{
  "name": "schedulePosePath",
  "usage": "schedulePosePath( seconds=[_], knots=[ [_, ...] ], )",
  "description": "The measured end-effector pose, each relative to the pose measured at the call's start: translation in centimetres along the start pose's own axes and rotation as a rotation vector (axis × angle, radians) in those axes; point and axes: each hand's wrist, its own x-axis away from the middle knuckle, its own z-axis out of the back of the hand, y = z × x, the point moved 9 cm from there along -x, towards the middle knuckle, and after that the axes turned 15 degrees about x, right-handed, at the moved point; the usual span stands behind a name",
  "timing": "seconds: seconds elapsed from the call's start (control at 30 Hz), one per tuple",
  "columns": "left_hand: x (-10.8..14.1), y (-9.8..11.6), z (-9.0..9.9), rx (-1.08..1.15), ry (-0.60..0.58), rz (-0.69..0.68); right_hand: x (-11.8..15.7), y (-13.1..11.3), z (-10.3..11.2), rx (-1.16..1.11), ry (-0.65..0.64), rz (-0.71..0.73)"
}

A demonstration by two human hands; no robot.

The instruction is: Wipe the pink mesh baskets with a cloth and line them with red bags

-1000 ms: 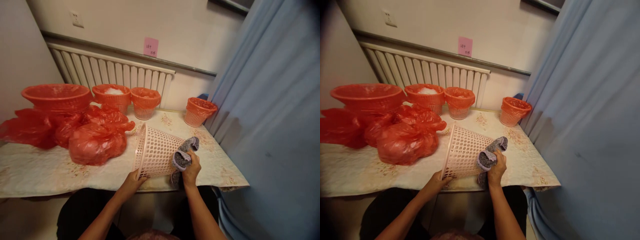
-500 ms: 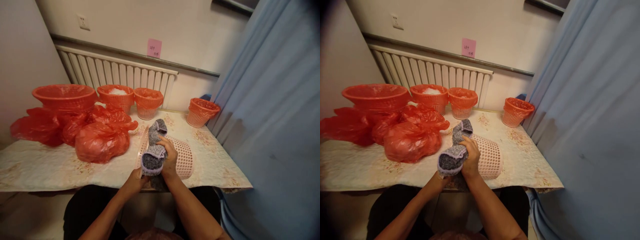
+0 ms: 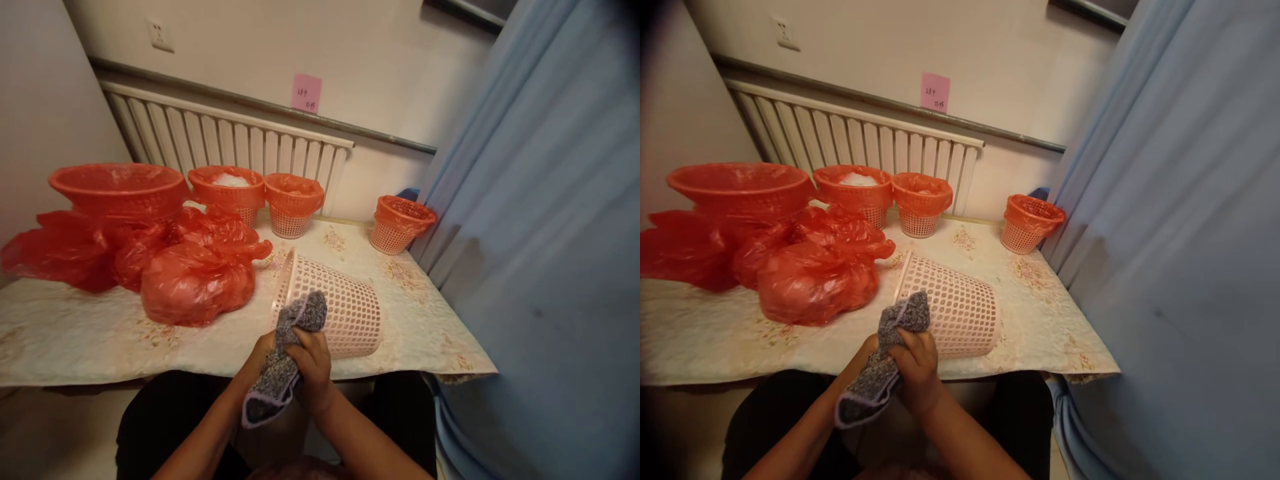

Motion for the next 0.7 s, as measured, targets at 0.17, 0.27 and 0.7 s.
schedulePosePath(
  seconds=[0.17, 0.27, 0.7],
  knots=[
    [-0.1, 0.8, -1.1, -0.015, -0.081, -0.003, -2.2, 3.6, 1.0, 0.109, -0.01, -0.04],
    [-0.2, 0.2, -0.8, -0.034, -0.052, 0.026, -2.5, 7.6, 2.6, 0.228, -0.04, -0.148],
    [-0.5, -0.9, -0.4, -0.097, -0.003, 0.019, 0.3, 15.9, 8.3, 0.434, 0.08, -0.529]
  ],
)
